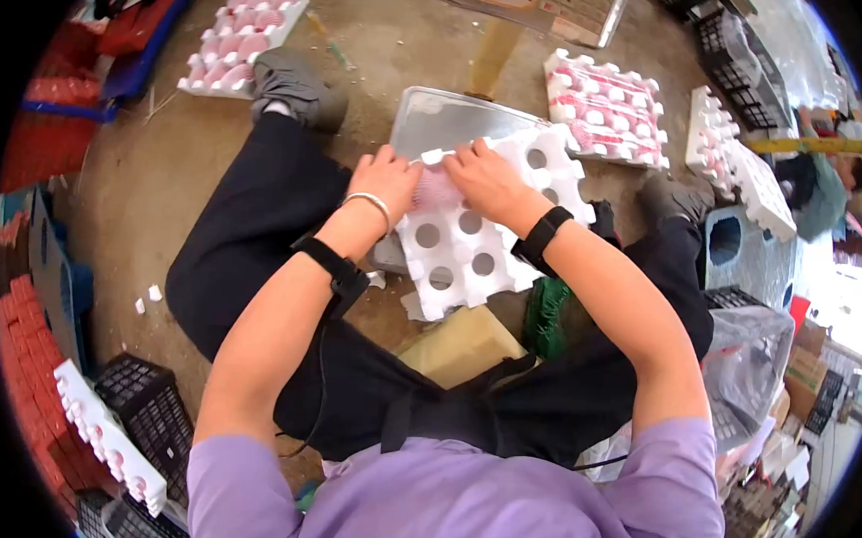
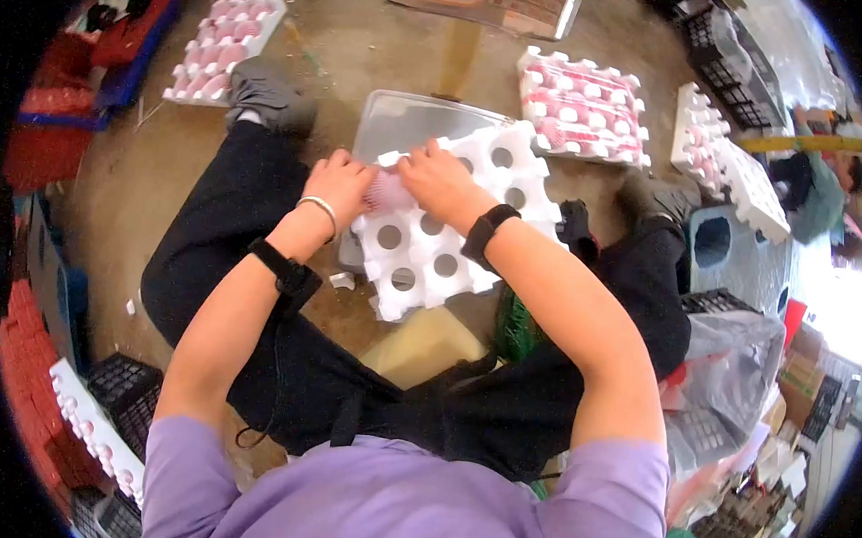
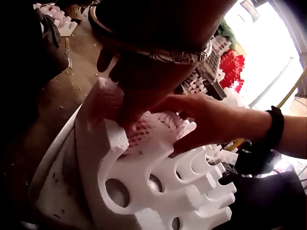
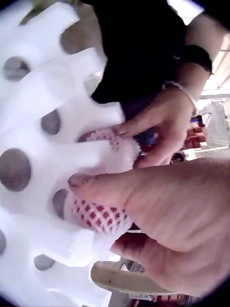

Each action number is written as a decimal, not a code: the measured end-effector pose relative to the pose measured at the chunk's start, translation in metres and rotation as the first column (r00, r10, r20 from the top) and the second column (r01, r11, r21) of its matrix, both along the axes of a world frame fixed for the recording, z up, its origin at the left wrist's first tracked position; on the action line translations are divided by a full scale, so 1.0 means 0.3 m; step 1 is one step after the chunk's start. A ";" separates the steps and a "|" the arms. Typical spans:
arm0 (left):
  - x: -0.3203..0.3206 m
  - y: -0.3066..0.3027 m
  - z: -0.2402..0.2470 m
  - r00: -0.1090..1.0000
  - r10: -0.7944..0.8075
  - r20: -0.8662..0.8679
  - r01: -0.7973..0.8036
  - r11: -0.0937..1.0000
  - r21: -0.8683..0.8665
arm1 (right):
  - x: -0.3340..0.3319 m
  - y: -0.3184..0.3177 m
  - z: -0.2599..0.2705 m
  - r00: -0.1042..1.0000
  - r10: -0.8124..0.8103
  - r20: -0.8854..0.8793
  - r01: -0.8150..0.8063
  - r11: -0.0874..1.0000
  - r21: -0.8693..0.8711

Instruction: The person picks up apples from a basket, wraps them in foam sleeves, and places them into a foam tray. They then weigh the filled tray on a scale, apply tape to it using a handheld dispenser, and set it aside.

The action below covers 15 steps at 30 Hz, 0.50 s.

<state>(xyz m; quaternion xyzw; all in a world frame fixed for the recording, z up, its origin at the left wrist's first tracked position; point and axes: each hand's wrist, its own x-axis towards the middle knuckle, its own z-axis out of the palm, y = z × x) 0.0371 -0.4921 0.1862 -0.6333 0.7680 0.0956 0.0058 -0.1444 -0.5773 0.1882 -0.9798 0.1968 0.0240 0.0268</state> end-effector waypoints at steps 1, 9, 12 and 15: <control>-0.002 0.000 -0.005 0.999 0.011 0.038 -0.011 1.000 0.020 | -0.008 0.016 0.017 0.995 -0.014 0.096 0.002 0.991 0.132; -0.118 0.008 -0.033 0.952 0.294 0.091 -0.306 0.935 0.180 | 0.064 0.115 -0.215 0.853 -0.420 0.310 0.428 0.903 0.048; -0.271 0.105 0.003 0.886 0.431 0.170 -0.463 0.847 0.261 | 0.007 0.222 0.001 0.715 -0.532 0.453 0.581 0.813 0.037; -0.137 0.122 -0.372 0.981 0.189 0.037 -0.161 0.910 -0.383 | -0.132 0.380 0.322 0.557 -0.729 0.397 0.572 0.684 0.452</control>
